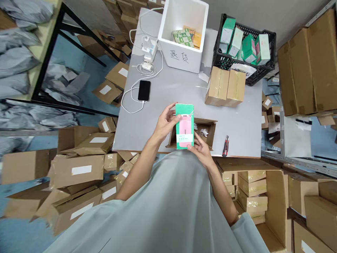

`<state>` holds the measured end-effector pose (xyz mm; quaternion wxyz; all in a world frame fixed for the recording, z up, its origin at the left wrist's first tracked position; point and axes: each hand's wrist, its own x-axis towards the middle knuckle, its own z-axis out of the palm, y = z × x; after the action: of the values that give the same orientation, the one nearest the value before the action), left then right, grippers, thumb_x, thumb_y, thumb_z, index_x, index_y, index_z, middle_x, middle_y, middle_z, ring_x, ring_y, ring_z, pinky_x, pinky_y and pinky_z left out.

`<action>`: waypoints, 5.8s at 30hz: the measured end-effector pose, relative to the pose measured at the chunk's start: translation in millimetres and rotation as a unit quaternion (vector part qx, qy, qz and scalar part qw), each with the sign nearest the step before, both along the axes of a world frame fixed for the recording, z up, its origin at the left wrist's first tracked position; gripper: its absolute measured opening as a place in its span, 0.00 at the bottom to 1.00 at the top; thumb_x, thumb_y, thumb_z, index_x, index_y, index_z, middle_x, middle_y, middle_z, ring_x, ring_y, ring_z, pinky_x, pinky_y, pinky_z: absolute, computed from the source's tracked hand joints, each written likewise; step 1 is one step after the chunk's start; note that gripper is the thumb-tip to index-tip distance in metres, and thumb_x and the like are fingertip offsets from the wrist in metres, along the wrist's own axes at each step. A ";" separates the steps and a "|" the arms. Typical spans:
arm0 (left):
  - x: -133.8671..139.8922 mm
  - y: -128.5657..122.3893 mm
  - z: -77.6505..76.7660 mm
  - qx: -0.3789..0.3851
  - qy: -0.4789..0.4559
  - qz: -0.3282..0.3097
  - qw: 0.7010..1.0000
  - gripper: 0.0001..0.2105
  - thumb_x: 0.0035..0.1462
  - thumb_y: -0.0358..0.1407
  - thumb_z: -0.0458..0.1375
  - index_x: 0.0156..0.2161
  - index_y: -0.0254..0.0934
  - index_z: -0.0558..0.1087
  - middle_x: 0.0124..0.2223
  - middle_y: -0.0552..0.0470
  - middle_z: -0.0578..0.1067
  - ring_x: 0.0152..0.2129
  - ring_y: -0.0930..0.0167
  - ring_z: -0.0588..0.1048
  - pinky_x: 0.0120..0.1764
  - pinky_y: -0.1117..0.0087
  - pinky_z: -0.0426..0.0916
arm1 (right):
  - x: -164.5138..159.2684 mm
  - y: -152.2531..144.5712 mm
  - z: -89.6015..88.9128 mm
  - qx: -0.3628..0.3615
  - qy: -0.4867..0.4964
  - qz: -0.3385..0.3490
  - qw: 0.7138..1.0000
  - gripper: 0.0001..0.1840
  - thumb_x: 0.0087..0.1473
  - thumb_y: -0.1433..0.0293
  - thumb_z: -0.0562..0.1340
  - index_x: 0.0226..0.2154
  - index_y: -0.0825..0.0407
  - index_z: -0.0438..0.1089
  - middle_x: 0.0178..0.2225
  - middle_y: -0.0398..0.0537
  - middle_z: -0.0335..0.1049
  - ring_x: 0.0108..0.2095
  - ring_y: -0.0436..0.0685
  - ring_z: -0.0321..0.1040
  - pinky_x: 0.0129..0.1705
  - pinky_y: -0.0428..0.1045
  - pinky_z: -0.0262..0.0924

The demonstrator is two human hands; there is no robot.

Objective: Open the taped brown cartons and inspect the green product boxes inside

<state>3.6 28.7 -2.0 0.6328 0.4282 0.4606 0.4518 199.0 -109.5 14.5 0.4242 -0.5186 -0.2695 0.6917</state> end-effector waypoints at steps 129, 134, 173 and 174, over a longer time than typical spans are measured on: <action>-21.9 -72.7 -6.2 -0.275 -0.074 -0.093 0.954 0.30 0.58 0.60 0.75 0.55 0.40 0.81 0.51 0.43 0.86 0.46 0.61 0.86 0.55 0.57 0.80 | 37.8 59.0 17.7 0.284 -0.219 -0.046 0.932 0.35 0.61 0.49 0.76 0.62 0.39 0.65 0.64 0.54 0.73 0.60 0.64 0.79 0.62 0.60 0.78; -13.0 -58.4 -13.5 -0.250 -0.041 -0.027 0.967 0.28 0.54 0.60 0.76 0.47 0.41 0.79 0.49 0.48 0.85 0.45 0.65 0.84 0.51 0.64 0.78 | 30.8 32.8 28.2 0.405 -0.345 0.007 0.847 0.26 0.65 0.64 0.73 0.61 0.40 0.66 0.69 0.61 0.70 0.71 0.70 0.71 0.68 0.68 0.72; 12.6 -51.3 14.0 -0.226 -0.052 -0.067 0.970 0.24 0.59 0.58 0.67 0.44 0.37 0.82 0.49 0.40 0.87 0.52 0.55 0.85 0.61 0.54 0.76 | 59.8 107.9 31.8 0.205 -0.237 -0.172 0.934 0.34 0.63 0.40 0.71 0.62 0.40 0.68 0.56 0.53 0.78 0.57 0.67 0.79 0.50 0.59 0.82; 13.3 -51.9 11.5 -0.244 -0.061 -0.064 0.966 0.23 0.59 0.56 0.68 0.44 0.37 0.81 0.49 0.40 0.87 0.50 0.56 0.85 0.61 0.54 0.76 | 60.3 111.7 29.6 0.192 -0.224 -0.169 0.941 0.35 0.62 0.39 0.72 0.60 0.39 0.68 0.54 0.52 0.79 0.56 0.67 0.79 0.49 0.59 0.82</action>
<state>16.9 -23.1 9.4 0.7725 0.2615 0.4891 0.3094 259.3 2.2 44.1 0.5551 -0.6062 -0.3940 0.4113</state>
